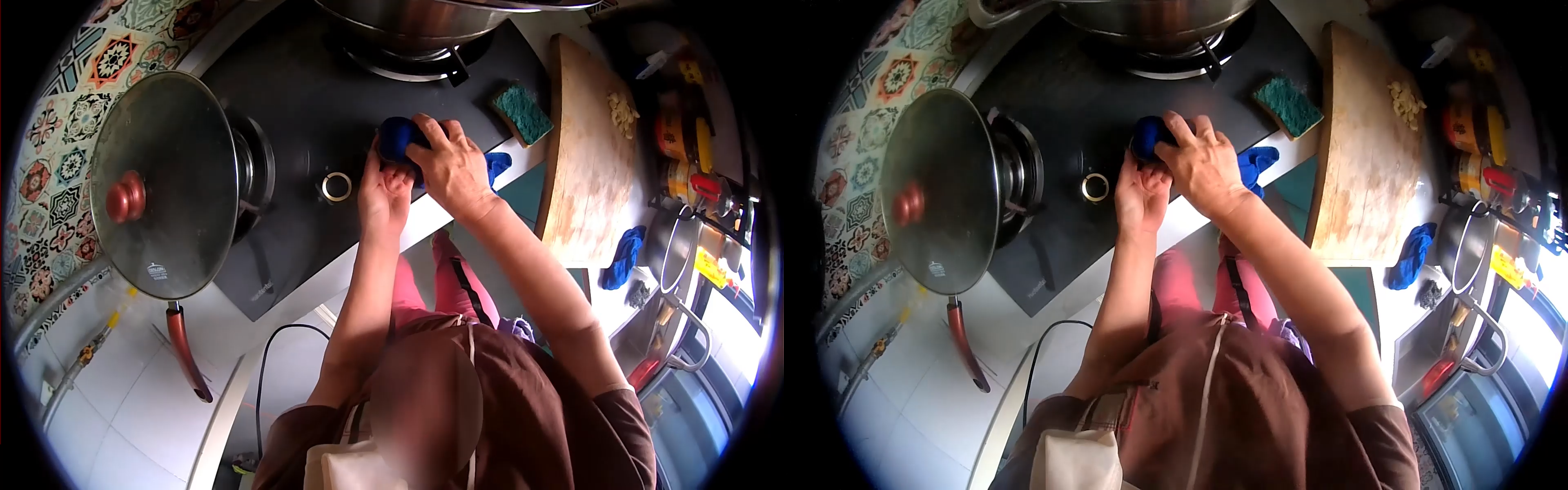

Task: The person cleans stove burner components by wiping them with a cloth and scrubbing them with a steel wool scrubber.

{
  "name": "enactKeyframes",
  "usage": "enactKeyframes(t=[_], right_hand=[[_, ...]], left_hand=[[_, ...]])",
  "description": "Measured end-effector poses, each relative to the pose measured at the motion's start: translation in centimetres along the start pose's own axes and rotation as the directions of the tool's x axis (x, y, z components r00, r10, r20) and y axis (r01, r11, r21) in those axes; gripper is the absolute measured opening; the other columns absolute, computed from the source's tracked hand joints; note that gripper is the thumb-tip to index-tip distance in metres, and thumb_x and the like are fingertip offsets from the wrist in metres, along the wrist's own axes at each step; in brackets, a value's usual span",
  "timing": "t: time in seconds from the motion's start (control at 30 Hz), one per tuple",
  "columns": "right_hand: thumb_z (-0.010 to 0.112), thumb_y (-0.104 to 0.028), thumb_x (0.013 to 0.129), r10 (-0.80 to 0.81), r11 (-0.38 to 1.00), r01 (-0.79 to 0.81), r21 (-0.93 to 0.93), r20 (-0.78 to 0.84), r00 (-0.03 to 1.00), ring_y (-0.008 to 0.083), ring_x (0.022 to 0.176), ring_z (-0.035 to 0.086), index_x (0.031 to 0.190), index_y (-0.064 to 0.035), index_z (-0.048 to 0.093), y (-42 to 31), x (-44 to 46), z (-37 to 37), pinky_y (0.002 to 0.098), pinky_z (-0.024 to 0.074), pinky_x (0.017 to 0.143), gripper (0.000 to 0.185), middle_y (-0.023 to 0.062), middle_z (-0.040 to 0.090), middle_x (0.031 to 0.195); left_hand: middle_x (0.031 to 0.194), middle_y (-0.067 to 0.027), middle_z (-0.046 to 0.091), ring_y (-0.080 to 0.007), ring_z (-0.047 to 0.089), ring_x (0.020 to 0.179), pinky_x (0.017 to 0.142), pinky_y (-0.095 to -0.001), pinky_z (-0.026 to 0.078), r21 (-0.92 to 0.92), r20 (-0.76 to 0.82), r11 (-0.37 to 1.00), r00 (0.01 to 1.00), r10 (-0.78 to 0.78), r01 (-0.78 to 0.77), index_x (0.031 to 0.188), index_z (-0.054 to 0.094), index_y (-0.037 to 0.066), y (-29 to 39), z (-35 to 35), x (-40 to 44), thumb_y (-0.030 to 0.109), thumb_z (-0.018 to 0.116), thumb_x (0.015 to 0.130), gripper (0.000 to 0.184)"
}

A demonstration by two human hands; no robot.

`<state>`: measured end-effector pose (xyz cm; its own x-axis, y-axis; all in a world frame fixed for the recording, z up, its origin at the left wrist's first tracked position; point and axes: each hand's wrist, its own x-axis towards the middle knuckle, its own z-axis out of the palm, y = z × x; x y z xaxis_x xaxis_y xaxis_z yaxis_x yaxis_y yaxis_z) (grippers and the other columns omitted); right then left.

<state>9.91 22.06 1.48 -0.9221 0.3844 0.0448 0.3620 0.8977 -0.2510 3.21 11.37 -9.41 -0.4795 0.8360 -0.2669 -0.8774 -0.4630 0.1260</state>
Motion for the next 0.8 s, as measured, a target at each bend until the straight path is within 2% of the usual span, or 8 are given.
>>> enactKeyframes(t=[0.1,0.23,0.37,0.47,0.5,0.6,0.7,0.8], right_hand=[[0.059,-0.011,0.073,-0.08,0.996,0.079,-0.047,-0.007,0.997,0.0273,0.1,0.051,0.091,-0.0161,0.067,0.5,-1.0,-0.2,0.0356,0.0509,0.074,0.021,0.0066,0.047,0.122],[0.058,-0.008,0.072,0.083,0.995,-0.084,0.053,0.03,0.996,0.0301,0.091,0.053,0.089,-0.0141,0.066,-1.1,-1.3,-0.9,0.0357,0.0519,0.072,0.021,0.007,0.049,0.12],[0.059,-0.006,0.068,0.032,0.976,-0.059,0.209,0.132,0.991,0.0278,0.091,0.053,0.09,-0.0156,0.067,-1.3,-4.1,-0.2,0.0346,0.0523,0.074,0.025,0.0063,0.051,0.12],[0.059,0.001,0.066,0.15,0.803,-0.133,0.581,0.02,0.988,0.0331,0.088,0.056,0.09,-0.007,0.063,0.2,-5.9,-0.1,0.0376,0.0499,0.077,0.026,0.0126,0.053,0.11],[0.058,0.003,0.066,0.276,0.644,-0.209,0.736,0.031,0.961,0.0363,0.09,0.056,0.092,-0.0029,0.06,0.9,-6.0,-0.3,0.0387,0.0483,0.078,0.026,0.0161,0.053,0.104],[0.059,-0.003,0.07,0.3,0.669,-0.339,0.661,0.176,0.937,0.0384,0.093,0.055,0.099,-0.004,0.057,3.5,-3.3,-3.7,0.0394,0.0468,0.079,0.029,0.019,0.051,0.103],[0.058,-0.009,0.072,0.149,0.858,-0.13,0.498,0.002,0.989,0.0365,0.099,0.054,0.104,-0.0097,0.06,4.1,0.0,-2.0,0.0411,0.0463,0.081,0.032,0.0172,0.051,0.111],[0.057,-0.01,0.076,0.018,0.839,-0.145,0.524,0.24,0.971,0.0375,0.105,0.052,0.107,-0.0054,0.058,4.3,3.7,1.2,0.0395,0.0443,0.088,0.032,0.0194,0.048,0.118]], left_hand=[[0.111,-0.0026,0.06,-0.0134,0.056,0.098,0.091,-0.0298,0.042,0.156,-0.307,0.987,0.948,0.089,-0.042,0.128,0.047,0.013,-0.3,4.2,-0.5,0.034,0.044,0.097,0.038],[0.12,-0.0107,0.056,-0.0209,0.054,0.111,0.098,-0.036,0.04,0.154,-0.204,0.987,0.976,0.071,-0.039,0.126,0.047,0.011,0.0,3.1,-0.3,0.033,0.043,0.097,0.037],[0.12,-0.0171,0.055,-0.0269,0.054,0.11,0.096,-0.0383,0.042,0.238,-0.232,0.971,0.971,0.064,-0.007,0.128,0.045,0.012,0.0,4.1,-0.4,0.036,0.045,0.096,0.04],[0.12,-0.0171,0.056,-0.027,0.056,0.109,0.095,-0.0374,0.043,0.219,-0.296,0.976,0.953,0.06,0.007,0.129,0.044,0.014,0.0,4.8,-0.4,0.035,0.047,0.095,0.041],[0.12,-0.0172,0.055,-0.0272,0.056,0.109,0.095,-0.0373,0.043,0.212,-0.289,0.977,0.956,0.055,0.008,0.13,0.044,0.014,0.1,4.3,-0.4,0.035,0.048,0.095,0.041],[0.119,-0.0184,0.055,-0.0268,0.056,0.108,0.093,-0.0373,0.045,0.337,-0.378,0.938,0.924,0.059,0.078,0.132,0.041,0.014,0.4,5.4,-1.2,0.035,0.05,0.094,0.044],[0.111,-0.0174,0.058,-0.0232,0.06,0.099,0.088,-0.035,0.049,0.611,-0.358,0.786,0.918,0.169,0.094,0.134,0.037,0.01,0.3,7.1,-2.1,0.036,0.049,0.095,0.048],[0.105,-0.0155,0.059,-0.0209,0.062,0.092,0.083,-0.0322,0.051,0.721,-0.394,0.678,0.889,0.231,0.144,0.134,0.036,0.007,0.3,6.6,-1.5,0.032,0.047,0.096,0.047]])
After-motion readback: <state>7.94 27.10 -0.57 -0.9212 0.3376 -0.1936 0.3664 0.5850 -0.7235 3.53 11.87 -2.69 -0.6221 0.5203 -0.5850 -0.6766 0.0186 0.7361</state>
